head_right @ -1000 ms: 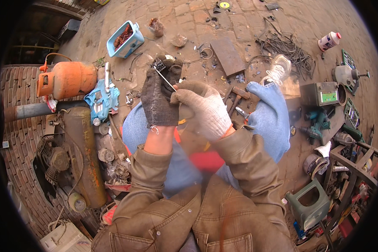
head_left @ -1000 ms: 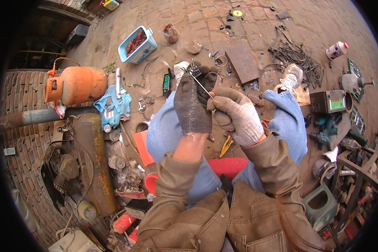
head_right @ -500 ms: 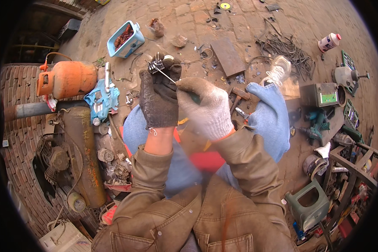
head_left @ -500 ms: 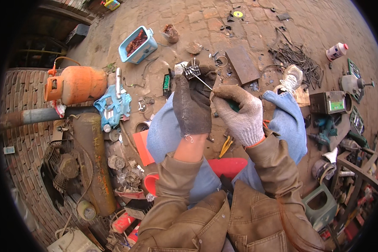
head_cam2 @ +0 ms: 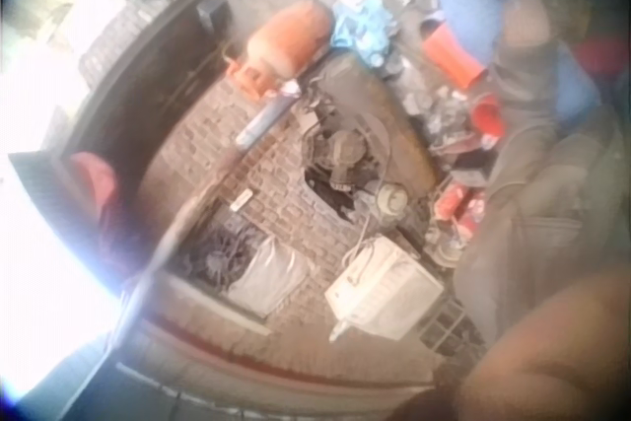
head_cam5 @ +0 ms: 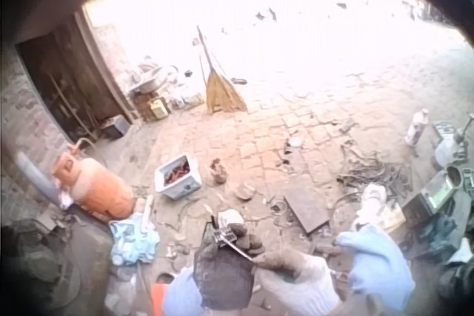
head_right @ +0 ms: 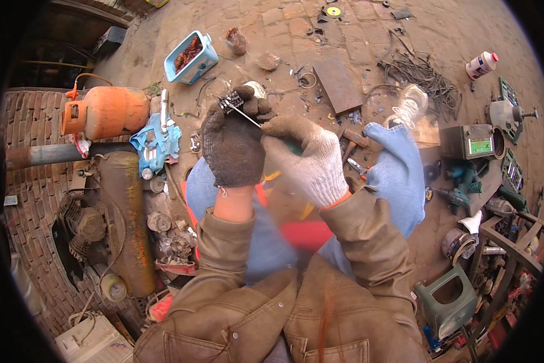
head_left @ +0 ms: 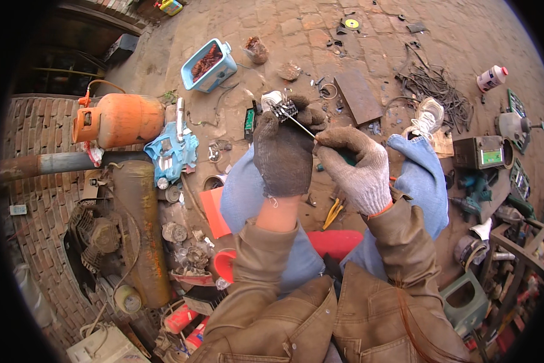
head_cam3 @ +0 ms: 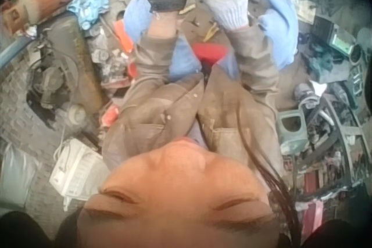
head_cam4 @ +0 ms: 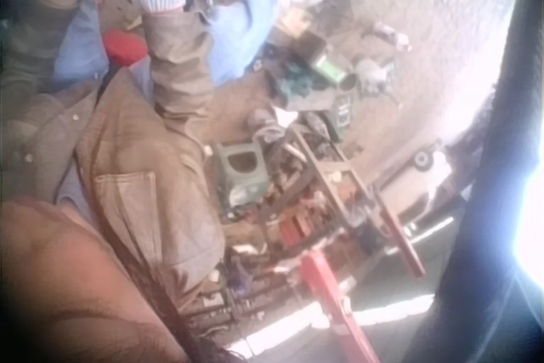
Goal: The person uses a small metal file to smooth a small metal component held in their left hand. They then switch to using pliers to grip and adjust the same component. The work is performed while seated on a low stool in a cluttered workshop environment.
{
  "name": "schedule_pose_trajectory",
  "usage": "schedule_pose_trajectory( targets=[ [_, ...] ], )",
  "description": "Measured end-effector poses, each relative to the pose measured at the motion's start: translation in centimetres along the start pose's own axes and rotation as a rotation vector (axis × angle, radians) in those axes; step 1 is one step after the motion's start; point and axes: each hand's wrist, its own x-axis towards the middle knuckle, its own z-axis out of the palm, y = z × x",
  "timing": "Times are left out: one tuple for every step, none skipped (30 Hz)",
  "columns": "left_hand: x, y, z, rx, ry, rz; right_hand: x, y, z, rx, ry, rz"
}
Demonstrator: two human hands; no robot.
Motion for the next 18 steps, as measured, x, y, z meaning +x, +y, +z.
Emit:
schedule_pose_trajectory(
  targets=[
    [0.0, 0.1, -0.2, -0.036, -0.037, -0.006, 0.0, -0.1, 0.0, -0.014, -0.009, -0.026],
    [0.0, 0.2, -0.3, -0.031, 0.030, -0.015, -0.1, -0.1, -0.1, -0.032, -0.014, -0.035],
    [-0.1, 0.1, -0.3, -0.025, 0.096, -0.023, -0.1, -0.1, -0.1, -0.047, -0.022, -0.054],
    [-0.3, 0.0, -0.2, -0.014, 0.136, -0.021, -0.1, -0.1, -0.1, -0.051, -0.025, -0.051],
    [-0.1, -0.3, 0.0, 0.106, 0.252, -0.003, -0.1, -0.1, -0.1, -0.052, -0.029, -0.057],
    [0.0, -0.7, 0.2, 0.230, 0.337, 0.025, -0.1, -0.1, -0.1, -0.047, -0.031, -0.073],
    [0.3, -0.9, 0.5, 0.378, 0.427, 0.041, -0.1, -0.1, -0.1, -0.014, -0.041, -0.048],
    [0.4, -0.9, 0.7, 0.333, 0.469, 0.046, -0.1, -0.1, -0.1, -0.025, -0.039, -0.049],
    [0.4, -1.0, 1.0, 0.307, 0.521, 0.035, -0.1, -0.1, 0.0, -0.030, -0.035, -0.064],
    [0.4, -0.9, 1.3, 0.291, 0.507, 0.045, 0.0, -0.1, 0.0, -0.042, -0.028, -0.053],
    [0.5, -0.8, 1.5, 0.309, 0.558, 0.042, -0.1, -0.1, 0.0, 0.000, -0.035, -0.034],
    [0.5, -0.6, 1.5, 0.231, 0.468, 0.039, -0.1, -0.1, 0.1, 0.017, -0.036, -0.045],
    [0.4, -0.4, 1.6, 0.153, 0.394, 0.027, -0.1, -0.1, 0.0, 0.029, -0.038, -0.039],
    [0.3, -0.3, 1.5, 0.088, 0.302, 0.027, -0.1, -0.1, 0.0, 0.038, -0.045, -0.009],
    [0.2, -0.2, 1.4, 0.029, 0.294, 0.022, -0.2, -0.2, -0.1, 0.060, -0.069, 0.008],
    [0.1, -0.1, 1.2, -0.016, 0.269, 0.028, -0.3, -0.3, -0.2, 0.080, -0.098, 0.048],
    [0.1, 0.0, 1.0, -0.061, 0.244, 0.035, -0.3, -0.3, -0.3, 0.101, -0.123, 0.075],
    [0.1, 0.0, 0.9, -0.031, 0.219, 0.054, -0.4, -0.3, -0.3, 0.112, -0.135, 0.087]
  ],
)
